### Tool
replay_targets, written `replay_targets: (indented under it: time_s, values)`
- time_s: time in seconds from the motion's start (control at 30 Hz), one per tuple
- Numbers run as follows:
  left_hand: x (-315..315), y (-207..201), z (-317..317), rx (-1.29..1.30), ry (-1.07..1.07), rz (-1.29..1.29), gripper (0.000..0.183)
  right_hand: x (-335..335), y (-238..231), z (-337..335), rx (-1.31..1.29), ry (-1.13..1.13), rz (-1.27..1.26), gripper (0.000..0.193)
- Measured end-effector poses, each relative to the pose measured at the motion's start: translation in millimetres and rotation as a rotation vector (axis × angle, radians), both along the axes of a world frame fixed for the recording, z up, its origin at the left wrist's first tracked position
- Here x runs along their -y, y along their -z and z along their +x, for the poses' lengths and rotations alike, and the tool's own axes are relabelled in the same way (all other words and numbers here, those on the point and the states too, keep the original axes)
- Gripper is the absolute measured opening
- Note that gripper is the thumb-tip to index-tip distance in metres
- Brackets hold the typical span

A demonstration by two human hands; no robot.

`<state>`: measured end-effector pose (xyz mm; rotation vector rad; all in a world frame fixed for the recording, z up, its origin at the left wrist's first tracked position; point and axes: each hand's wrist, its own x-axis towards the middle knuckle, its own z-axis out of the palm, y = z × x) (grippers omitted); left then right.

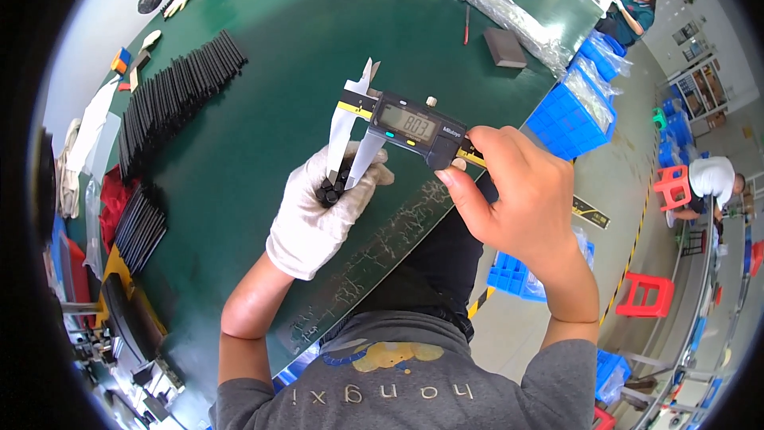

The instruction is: Measuring the dimensions of small black cylindrical parts using a digital caliper at a factory workbench.

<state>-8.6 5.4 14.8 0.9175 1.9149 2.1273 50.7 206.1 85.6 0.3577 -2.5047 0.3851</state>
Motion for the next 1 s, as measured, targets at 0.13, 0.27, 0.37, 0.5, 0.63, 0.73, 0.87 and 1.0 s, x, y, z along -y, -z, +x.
replay_targets:
  time_s: [0.13,0.27,0.37,0.5,0.63,0.73,0.87,1.0]
  values:
    - [2.1,-2.5,-0.4,0.022,0.045,-0.053,0.017,-1.5,0.3,-1.0,-0.033,0.014,0.017,0.028]
    - [0.4,-4.5,0.6,0.014,0.057,-0.047,0.015,-1.9,1.5,-1.5,-0.051,0.027,0.004,0.029]
    - [-1.2,-3.7,3.8,0.077,0.013,-0.007,0.016,-1.5,2.4,-1.9,-0.050,0.024,0.029,0.031]
    - [-2.5,-1.7,3.7,0.049,-0.039,-0.025,0.019,0.4,1.2,0.9,-0.016,0.018,0.045,0.030]
    - [-10.5,8.6,3.3,-0.200,-0.242,-0.055,0.024,7.2,-1.9,6.6,-0.008,0.041,-0.002,0.030]
    - [-9.3,2.7,8.3,-0.064,-0.265,-0.144,0.013,12.1,-4.2,9.0,0.024,0.044,-0.012,0.030]
    - [-13.8,6.0,7.0,-0.180,-0.381,-0.148,0.013,15.4,-3.0,8.6,0.007,0.053,0.008,0.030]
    - [-13.9,2.7,8.3,-0.228,-0.431,-0.176,0.014,16.2,-3.0,9.1,-0.003,0.081,-0.005,0.029]
